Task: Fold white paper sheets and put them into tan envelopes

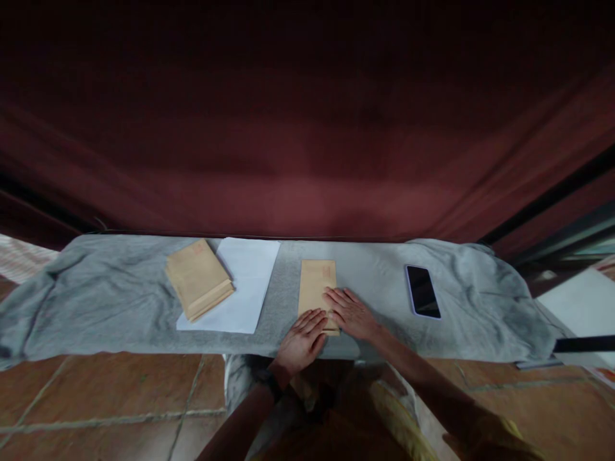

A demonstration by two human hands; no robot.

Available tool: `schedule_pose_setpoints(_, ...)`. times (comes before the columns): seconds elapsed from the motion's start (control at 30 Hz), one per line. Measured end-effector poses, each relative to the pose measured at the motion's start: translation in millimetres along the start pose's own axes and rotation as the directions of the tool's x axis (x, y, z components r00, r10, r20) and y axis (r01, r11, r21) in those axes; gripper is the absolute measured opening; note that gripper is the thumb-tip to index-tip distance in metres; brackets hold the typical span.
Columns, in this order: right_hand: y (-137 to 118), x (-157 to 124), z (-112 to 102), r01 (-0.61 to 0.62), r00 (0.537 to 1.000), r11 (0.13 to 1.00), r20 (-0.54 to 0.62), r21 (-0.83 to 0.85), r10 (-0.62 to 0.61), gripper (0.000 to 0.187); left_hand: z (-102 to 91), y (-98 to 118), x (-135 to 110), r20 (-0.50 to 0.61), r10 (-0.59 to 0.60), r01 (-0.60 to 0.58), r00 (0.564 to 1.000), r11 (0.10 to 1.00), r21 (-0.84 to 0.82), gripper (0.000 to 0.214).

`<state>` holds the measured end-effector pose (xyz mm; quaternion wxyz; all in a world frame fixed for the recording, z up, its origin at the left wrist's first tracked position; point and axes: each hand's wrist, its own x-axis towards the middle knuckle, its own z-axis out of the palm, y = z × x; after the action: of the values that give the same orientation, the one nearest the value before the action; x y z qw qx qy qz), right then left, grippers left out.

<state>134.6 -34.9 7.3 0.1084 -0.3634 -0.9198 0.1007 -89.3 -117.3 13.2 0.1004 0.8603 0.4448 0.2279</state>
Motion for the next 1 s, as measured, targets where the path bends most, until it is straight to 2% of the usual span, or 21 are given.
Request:
schedule_pose_setpoints(0.17,15,32,-2,0.024,0.999,0.999,0.038,-0.023,-0.023,0.053,3.8,-1,-1,-0.002,-0.015,0.015,1.000,1.000,-0.002,0.041)
schedule_pose_setpoints(0.33,25,67,2,-0.052,0.999,0.996,0.006,-0.072,0.053,0.055,5.7,-1,-1,0.007,-0.009,0.009,1.000,1.000,0.018,0.040)
schedule_pose_setpoints(0.47,22,74,7,-0.147,0.989,0.983,-0.035,-0.112,0.144,0.055,6.6,-1,-2,-0.007,-0.004,0.005,1.000,0.999,0.034,0.040)
schedule_pose_setpoints(0.63,10,67,11,-0.236,0.971,0.964,-0.077,-0.121,0.228,0.057,5.6,0,-2,-0.017,0.012,-0.011,1.000,0.999,0.046,0.040)
schedule_pose_setpoints(1.0,-14,10,3,-0.023,1.000,0.999,-0.019,-0.027,0.022,0.051,-0.2,5,-2,-0.014,-0.030,0.030,0.999,1.000,0.002,0.040)
